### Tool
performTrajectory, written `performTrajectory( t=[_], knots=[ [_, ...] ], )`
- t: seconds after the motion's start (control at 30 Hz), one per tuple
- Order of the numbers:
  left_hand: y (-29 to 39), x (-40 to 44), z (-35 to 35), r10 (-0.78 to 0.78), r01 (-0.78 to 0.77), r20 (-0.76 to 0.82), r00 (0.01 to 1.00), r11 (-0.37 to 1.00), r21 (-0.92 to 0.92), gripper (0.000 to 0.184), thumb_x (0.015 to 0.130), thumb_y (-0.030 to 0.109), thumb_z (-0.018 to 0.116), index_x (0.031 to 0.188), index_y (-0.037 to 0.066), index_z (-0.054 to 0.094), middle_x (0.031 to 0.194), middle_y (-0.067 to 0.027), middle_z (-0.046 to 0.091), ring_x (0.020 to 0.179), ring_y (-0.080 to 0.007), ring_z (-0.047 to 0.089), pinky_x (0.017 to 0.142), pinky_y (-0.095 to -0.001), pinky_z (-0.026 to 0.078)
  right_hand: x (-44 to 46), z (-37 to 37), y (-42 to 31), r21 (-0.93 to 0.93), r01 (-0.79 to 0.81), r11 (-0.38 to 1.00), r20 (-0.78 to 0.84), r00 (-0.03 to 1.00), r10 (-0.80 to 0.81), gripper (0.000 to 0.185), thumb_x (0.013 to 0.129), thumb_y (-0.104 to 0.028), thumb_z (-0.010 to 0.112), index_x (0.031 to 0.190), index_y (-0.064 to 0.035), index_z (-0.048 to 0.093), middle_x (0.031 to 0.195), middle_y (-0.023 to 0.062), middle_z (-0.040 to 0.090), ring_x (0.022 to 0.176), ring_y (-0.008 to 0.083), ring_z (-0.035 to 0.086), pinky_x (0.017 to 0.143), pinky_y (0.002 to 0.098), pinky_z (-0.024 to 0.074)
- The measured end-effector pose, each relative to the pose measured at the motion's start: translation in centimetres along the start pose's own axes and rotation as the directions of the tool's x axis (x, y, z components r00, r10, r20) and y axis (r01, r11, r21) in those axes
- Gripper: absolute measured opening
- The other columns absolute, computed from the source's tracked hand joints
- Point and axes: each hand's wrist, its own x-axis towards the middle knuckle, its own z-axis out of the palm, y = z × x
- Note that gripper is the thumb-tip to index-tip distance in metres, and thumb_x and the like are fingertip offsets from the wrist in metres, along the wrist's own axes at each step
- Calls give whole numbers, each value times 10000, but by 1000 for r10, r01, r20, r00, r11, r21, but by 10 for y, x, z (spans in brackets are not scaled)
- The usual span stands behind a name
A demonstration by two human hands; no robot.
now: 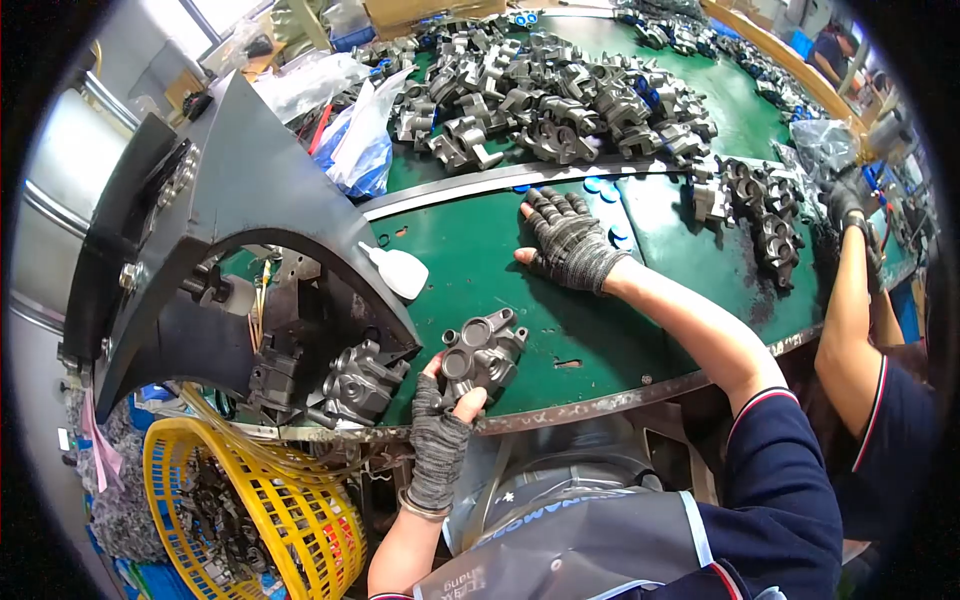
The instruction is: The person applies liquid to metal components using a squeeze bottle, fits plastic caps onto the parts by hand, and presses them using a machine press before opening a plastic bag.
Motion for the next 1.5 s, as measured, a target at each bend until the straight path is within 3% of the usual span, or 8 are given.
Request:
performTrajectory(
  t=[0.23, 0.33, 0.77, 0.8, 1.0, 1.2, 1.4, 1.5],
  knots=[
    [2, -2, 3, -11, 11, -4, 1000, 999, -32, 546, 720, 100, 642, 1193, 31, 378, 986, -36, 506, 785, -86, 483, 692, -214, 422, -4, 0, 3, 104, 21, 994, -396, 918, 22, 462, 756, -359, 570, 1113, -75, 493, 1185, 159, 450, 1081, 337, 425, 920, 440, 317],
    [-2, 0, 1, 9, -9, -7, 1000, 1000, -29, 548, 720, 106, 646, 1192, 31, 378, 988, -37, 504, 783, -86, 484, 679, -212, 425, 18, -3, 3, 13, -162, 987, -164, 973, 162, 531, 799, -465, 457, 1192, -109, 447, 1306, 158, 340, 1206, 339, 310, 972, 470, 225],
    [-5, -1, -10, 102, -101, 32, 994, 994, -37, 591, 685, 42, 637, 1204, 15, 356, 1071, -66, 480, 962, -129, 473, 859, -249, 379, 14, -8, 6, 112, -144, 983, -236, 957, 167, 278, 734, -265, 596, 932, -73, 558, 910, 148, 521, 904, 315, 506, 749, 401, 413],
    [1, -5, -7, 68, -63, 44, 997, 992, -105, 594, 685, 49, 641, 1205, 15, 355, 1068, -67, 481, 974, -131, 472, 869, -252, 374, 14, -5, 12, 118, -60, 991, -361, 927, 99, 281, 720, -255, 600, 939, -83, 563, 935, 151, 523, 908, 313, 505, 750, 396, 418],
    [2, -2, -9, 56, -54, 49, 997, 998, -40, 603, 691, 57, 644, 1213, 18, 346, 1069, -64, 481, 974, -124, 470, 868, -249, 373, 49, -13, 7, -80, -112, 990, -99, 990, 104, 291, 720, -183, 563, 997, -95, 554, 1104, 158, 482, 1031, 326, 468, 835, 418, 393],
    [-5, -1, -11, 96, -95, 50, 994, 995, -15, 598, 687, 79, 648, 1202, 15, 351, 1072, -63, 472, 977, -125, 462, 872, -254, 364, 32, 4, 19, 136, -12, 991, -394, 917, 66, 136, 690, -101, 510, 815, -94, 562, 836, 145, 532, 816, 315, 521, 688, 414, 433],
    [-9, 0, -12, 101, -99, 57, 993, 995, -27, 602, 686, 90, 650, 1202, 17, 349, 1066, -64, 473, 967, -125, 464, 866, -252, 364, 44, -10, 10, -51, -72, 996, -80, 995, 67, 255, 743, -118, 482, 984, -85, 560, 1038, 146, 512, 993, 309, 480, 819, 417, 398],
    [-8, -1, -14, 121, -123, 63, 991, 992, 39, 596, 688, 73, 642, 1203, 24, 346, 1026, -58, 497, 946, -124, 474, 848, -249, 371, 25, -19, 13, 51, 17, 999, -195, 981, -7, 168, 686, -90, 526, 847, -80, 574, 905, 129, 540, 877, 292, 516, 739, 396, 428]
  ],
)
